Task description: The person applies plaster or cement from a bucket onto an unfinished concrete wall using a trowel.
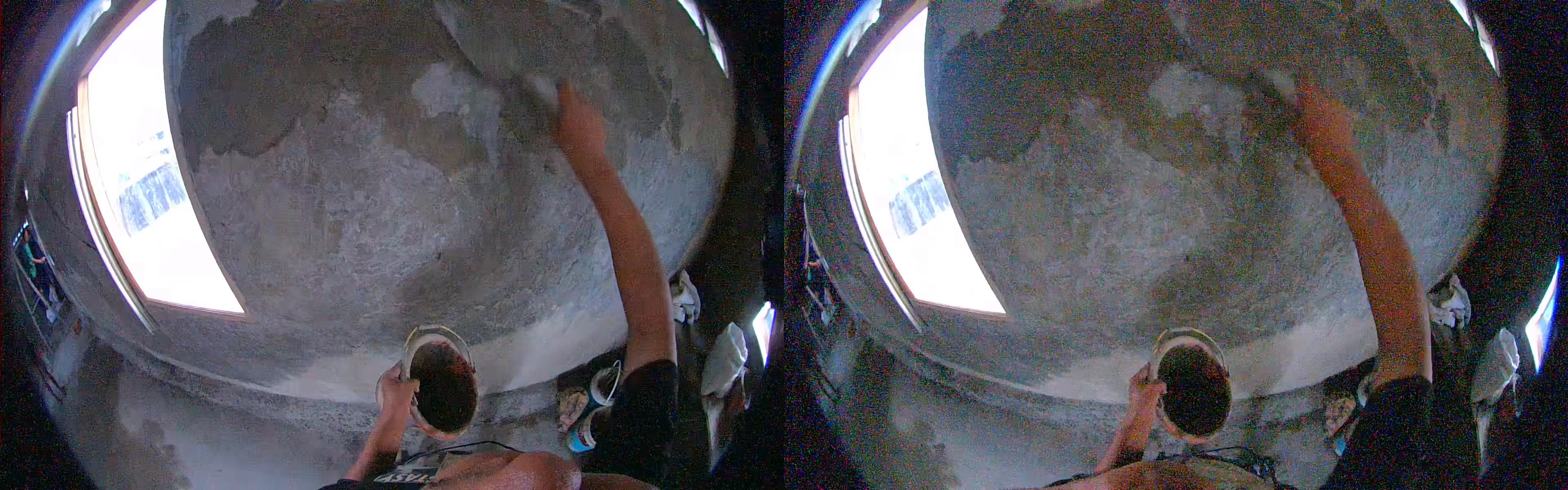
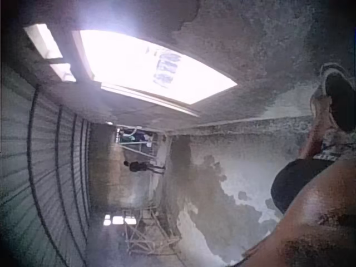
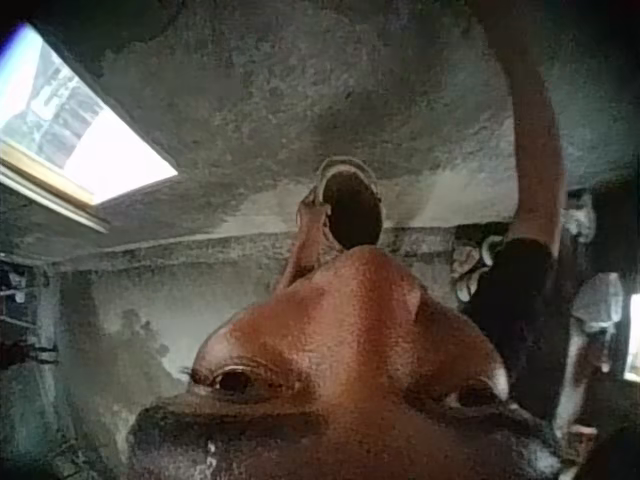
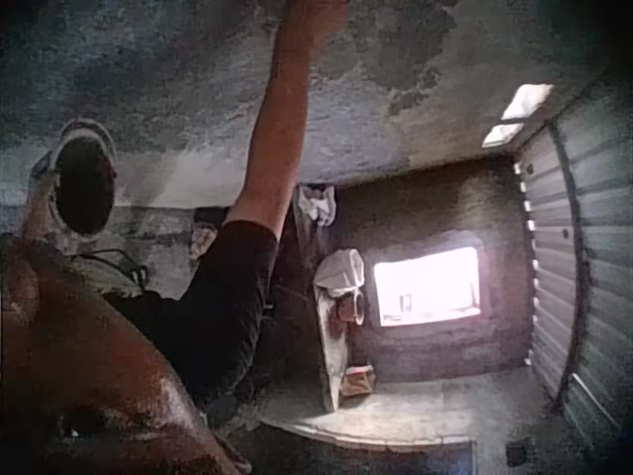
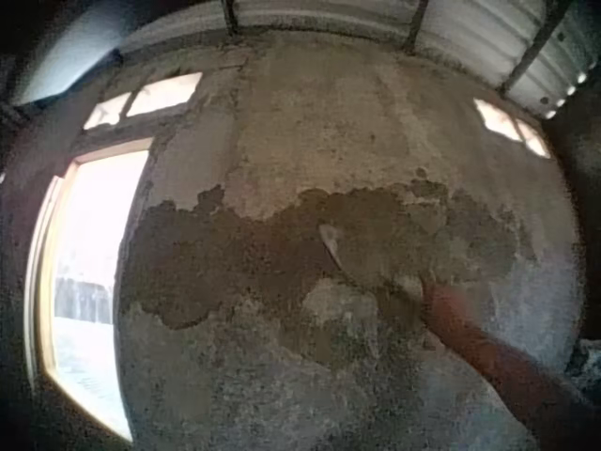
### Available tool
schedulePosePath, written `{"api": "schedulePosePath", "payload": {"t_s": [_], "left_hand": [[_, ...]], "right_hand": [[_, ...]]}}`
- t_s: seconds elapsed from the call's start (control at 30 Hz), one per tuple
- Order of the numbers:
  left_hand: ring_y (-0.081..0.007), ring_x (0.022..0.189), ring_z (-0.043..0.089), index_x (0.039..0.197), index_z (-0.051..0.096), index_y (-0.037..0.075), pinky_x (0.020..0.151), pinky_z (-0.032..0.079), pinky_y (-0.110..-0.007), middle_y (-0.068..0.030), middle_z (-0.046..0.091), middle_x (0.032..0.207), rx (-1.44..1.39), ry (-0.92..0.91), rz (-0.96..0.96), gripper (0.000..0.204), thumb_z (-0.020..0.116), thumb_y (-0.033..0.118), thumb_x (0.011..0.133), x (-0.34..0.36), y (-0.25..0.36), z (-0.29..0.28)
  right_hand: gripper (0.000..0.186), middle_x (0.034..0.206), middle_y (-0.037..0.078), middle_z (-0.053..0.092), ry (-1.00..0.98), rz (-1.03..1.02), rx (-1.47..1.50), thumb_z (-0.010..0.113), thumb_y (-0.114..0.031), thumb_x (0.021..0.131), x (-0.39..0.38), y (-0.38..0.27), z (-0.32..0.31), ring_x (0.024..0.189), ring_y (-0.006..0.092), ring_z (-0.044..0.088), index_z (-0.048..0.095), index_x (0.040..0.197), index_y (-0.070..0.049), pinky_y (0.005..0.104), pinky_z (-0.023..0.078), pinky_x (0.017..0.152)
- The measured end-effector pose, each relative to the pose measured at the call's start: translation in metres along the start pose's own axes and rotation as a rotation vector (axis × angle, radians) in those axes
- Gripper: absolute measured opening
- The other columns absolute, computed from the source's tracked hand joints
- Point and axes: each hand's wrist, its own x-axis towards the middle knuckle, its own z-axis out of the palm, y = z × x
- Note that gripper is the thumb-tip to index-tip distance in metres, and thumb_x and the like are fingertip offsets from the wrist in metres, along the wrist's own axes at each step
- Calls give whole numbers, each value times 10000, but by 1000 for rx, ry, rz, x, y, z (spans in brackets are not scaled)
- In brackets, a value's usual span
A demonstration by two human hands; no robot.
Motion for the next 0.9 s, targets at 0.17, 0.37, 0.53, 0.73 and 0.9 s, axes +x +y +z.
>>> {"api": "schedulePosePath", "payload": {"t_s": [0.17,0.37,0.53,0.73,0.9], "left_hand": [[-103,492,526,994,646,53,422,399,-261,-37,588,641,-96,61,-117,404,572,-63,615,-8,9,-11],[-88,555,517,981,645,24,476,402,-248,-4,601,698,-134,109,-145,407,534,-57,598,-18,11,-45],[-117,502,503,982,592,22,464,411,-269,-27,603,708,-177,76,-77,358,569,-7,626,-30,20,-62],[-105,597,537,967,642,-6,500,407,-247,-2,613,733,-263,122,-71,425,542,-55,557,-28,8,-102],[-108,574,523,892,654,-12,491,400,-259,-18,609,715,-251,93,-144,352,576,-32,549,-10,1,-130]], "right_hand": [[301,921,225,615,21,43,-177,485,-79,856,94,-23,0,849,392,610,459,1146,-3,477,493,691],[230,908,188,626,-54,-106,-136,459,-87,882,64,-79,15,838,355,628,480,1098,-12,433,521,650],[283,861,141,634,-232,-203,-215,503,-77,852,0,-137,5,811,281,647,468,1130,-31,380,538,611],[374,849,127,632,-357,-481,-120,567,-60,780,-73,-174,3,776,239,650,465,1139,-43,328,539,585],[373,853,183,631,-288,-63,-106,573,-122,798,-40,-132,21,759,344,638,473,1145,-30,426,521,600]]}}
